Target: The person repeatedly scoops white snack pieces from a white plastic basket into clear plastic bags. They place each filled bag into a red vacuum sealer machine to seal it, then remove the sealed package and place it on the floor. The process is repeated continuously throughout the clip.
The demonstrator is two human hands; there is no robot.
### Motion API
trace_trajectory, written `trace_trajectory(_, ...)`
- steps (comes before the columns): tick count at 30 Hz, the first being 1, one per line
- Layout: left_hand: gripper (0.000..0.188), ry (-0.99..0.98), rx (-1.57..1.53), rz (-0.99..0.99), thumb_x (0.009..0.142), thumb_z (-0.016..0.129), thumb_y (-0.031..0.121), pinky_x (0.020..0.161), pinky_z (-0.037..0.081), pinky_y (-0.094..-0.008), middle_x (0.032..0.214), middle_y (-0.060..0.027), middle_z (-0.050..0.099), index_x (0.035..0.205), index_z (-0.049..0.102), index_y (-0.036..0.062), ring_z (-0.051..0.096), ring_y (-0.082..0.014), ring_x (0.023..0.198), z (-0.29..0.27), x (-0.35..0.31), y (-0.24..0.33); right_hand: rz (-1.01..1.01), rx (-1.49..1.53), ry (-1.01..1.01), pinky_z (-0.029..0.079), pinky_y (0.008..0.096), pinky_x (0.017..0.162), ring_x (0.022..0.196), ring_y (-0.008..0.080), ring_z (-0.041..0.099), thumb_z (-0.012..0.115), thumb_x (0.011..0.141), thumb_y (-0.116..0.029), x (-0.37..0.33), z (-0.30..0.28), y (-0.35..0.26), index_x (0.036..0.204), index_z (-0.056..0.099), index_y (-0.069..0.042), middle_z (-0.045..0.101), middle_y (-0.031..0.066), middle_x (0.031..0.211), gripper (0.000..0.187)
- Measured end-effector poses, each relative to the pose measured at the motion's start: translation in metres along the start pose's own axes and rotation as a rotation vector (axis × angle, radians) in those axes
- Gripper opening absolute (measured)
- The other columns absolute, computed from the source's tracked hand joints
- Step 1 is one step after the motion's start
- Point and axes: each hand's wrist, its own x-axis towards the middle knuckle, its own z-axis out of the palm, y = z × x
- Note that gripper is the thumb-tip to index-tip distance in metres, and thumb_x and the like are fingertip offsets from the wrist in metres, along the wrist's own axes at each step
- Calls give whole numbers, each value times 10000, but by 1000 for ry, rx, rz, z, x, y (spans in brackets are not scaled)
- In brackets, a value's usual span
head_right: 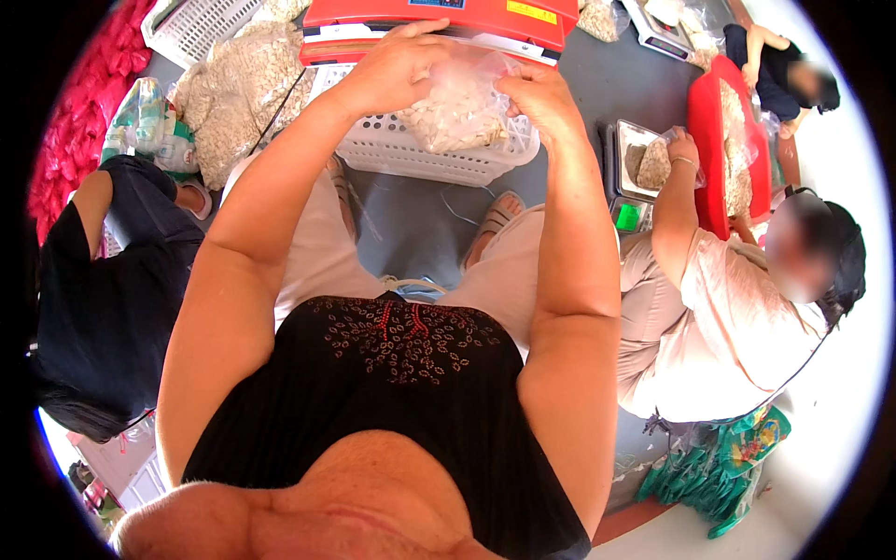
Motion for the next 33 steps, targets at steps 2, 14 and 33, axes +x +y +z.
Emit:
trace_trajectory(2, 332, -20, -187, -58, 713, 616, 4, 996, 369, -407, 1183, -42, 592, 1023, 657, 116, 450, -269, 1203, -3, -3, -1, -10, -27, 68, 408, 250, 560, 594, 106, 514, 676, 759, -144, 1, 2, 2, 845, 659, 8, 588, 20, 702, 175)
trace_trajectory(14, 283, -173, 340, -52, 697, 624, 25, 1019, 352, -386, 1022, -43, 618, 963, 662, 112, 492, -263, 1100, -48, -22, -1, -128, 43, 350, 404, 251, 540, 547, 101, 498, 646, 720, -59, 9, -2, -1, 625, 566, -34, 537, 14, 583, 127)
trace_trajectory(33, 119, 55, -480, 9, 705, 609, 19, 899, 450, -366, 1052, -23, 654, 817, 627, 56, 501, -287, 1181, -47, -19, 7, -185, -34, 455, 420, 228, 530, 574, 93, 528, 616, 738, -21, 17, -22, -18, 842, 592, -17, 590, 38, 723, 107)
